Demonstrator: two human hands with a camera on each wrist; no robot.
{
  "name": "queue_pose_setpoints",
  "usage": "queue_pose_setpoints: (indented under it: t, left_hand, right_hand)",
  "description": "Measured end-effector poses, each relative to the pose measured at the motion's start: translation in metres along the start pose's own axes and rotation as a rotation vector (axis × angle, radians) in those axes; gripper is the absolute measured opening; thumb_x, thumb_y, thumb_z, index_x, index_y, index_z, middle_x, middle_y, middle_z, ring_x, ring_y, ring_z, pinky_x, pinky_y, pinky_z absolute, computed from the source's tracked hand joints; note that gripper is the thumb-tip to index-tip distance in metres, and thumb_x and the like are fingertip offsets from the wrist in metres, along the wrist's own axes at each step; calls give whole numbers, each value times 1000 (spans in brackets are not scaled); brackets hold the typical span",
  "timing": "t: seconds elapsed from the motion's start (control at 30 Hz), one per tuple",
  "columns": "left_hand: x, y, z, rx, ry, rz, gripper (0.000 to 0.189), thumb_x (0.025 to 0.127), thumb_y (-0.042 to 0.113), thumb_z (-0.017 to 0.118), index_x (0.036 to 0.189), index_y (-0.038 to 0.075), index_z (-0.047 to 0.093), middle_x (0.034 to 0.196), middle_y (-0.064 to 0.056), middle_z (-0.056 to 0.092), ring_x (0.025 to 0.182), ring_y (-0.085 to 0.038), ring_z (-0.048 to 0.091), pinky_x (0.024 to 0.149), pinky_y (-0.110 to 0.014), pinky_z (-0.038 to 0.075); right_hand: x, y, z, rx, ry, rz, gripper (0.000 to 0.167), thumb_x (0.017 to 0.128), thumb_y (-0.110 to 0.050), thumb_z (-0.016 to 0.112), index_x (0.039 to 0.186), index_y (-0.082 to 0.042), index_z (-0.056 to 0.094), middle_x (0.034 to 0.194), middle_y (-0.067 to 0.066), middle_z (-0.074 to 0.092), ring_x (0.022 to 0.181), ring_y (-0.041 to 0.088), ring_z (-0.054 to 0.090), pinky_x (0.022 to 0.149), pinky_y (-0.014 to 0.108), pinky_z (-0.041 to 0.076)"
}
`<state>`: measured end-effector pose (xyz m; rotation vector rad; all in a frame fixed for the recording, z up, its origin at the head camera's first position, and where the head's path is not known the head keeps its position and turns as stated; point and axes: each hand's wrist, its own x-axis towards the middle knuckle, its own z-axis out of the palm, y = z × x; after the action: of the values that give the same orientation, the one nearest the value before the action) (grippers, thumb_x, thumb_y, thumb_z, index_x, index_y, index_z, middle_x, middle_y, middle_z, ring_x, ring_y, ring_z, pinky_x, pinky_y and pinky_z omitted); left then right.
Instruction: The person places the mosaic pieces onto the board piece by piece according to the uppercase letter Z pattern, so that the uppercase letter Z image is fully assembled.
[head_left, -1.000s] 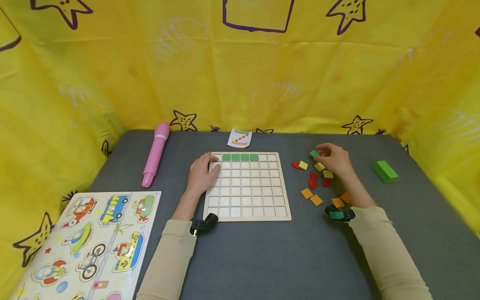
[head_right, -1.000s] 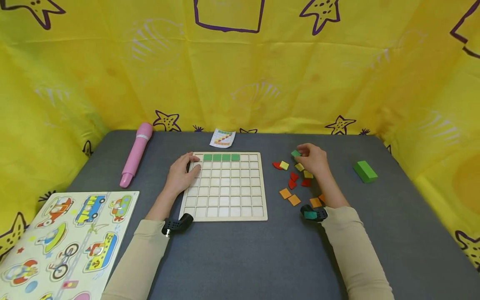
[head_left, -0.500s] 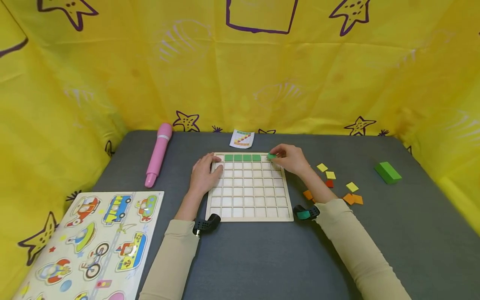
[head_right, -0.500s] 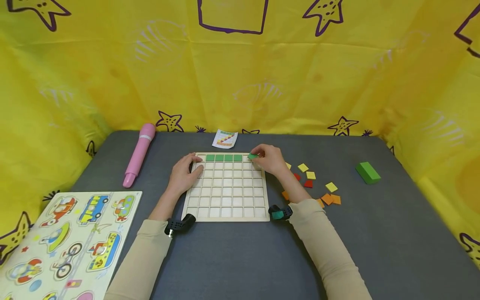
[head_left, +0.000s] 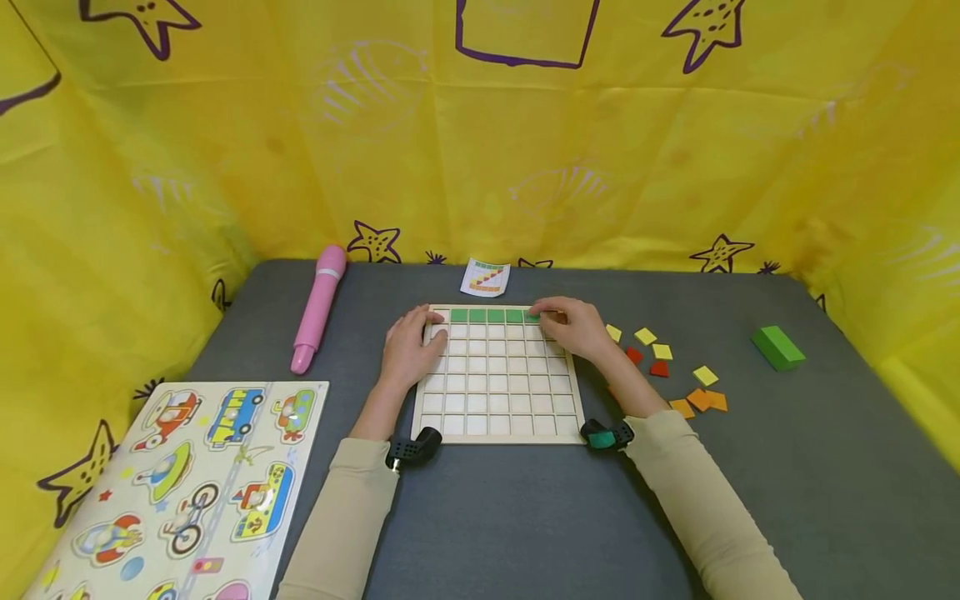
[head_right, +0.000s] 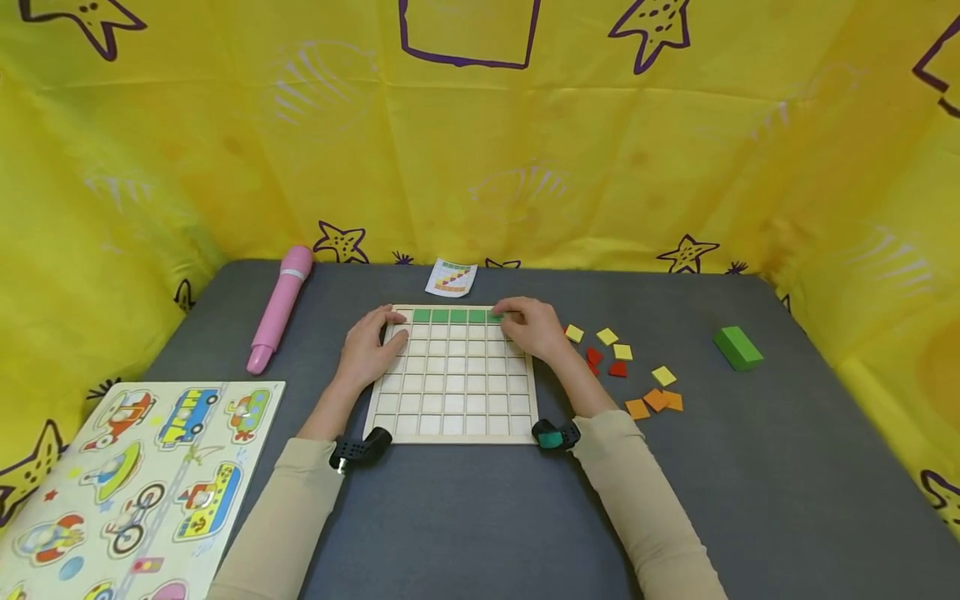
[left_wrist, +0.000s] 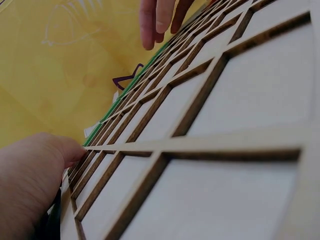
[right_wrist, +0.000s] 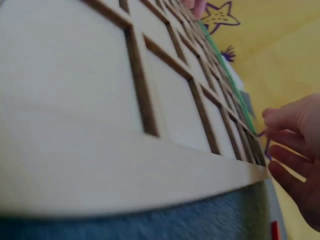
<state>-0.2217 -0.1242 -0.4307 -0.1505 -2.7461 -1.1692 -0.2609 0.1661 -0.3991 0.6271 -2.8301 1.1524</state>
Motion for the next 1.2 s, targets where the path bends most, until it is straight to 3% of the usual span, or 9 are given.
queue_pose_setpoints:
  t: [0.13,0.23,0.47,0.73,1.0,1.2]
  left_hand:
    - [1,1,1,13,-1,3,29,97,24,55,119,6,62,147,-16,43,140,-30,33,118,-45,13]
    - [1,1,2,21,2,3,29,97,24,55,119,6,62,147,-16,43,140,-31,34,117,-47,14]
    - [1,2,3,23,2,17,30,96,24,55,119,6,63,146,-17,44,139,-31,35,117,-48,15]
    - [1,1,2,20,8,18,29,97,23,55,119,6,63,146,-18,44,138,-33,35,116,-49,15]
    - [3,1,2,15,13,30,29,97,23,54,117,5,64,144,-19,45,137,-34,36,116,-51,16]
    - [3,2,2,11,6,16,28,96,22,54,117,6,64,145,-18,44,137,-34,36,116,-50,15]
  right_hand:
    - [-12,4,-17,23,18,53,25,97,-13,59,118,-6,69,119,14,66,91,31,62,78,40,51]
    - [-24,10,-37,18,-3,105,26,99,-14,56,120,-5,67,121,15,65,104,32,63,85,46,53]
    - [-46,26,-71,-111,-99,157,24,97,-14,57,117,-3,68,114,16,67,103,33,61,88,49,50]
    - [-50,41,-67,-254,-83,38,27,90,-11,68,114,2,69,107,22,63,99,38,53,87,52,44]
    - [-49,50,-67,-314,-32,51,28,90,-12,68,113,3,69,116,28,59,114,47,45,98,58,37]
    - [-45,47,-59,-295,-9,27,25,88,-11,71,109,3,71,112,25,62,110,43,46,95,54,38]
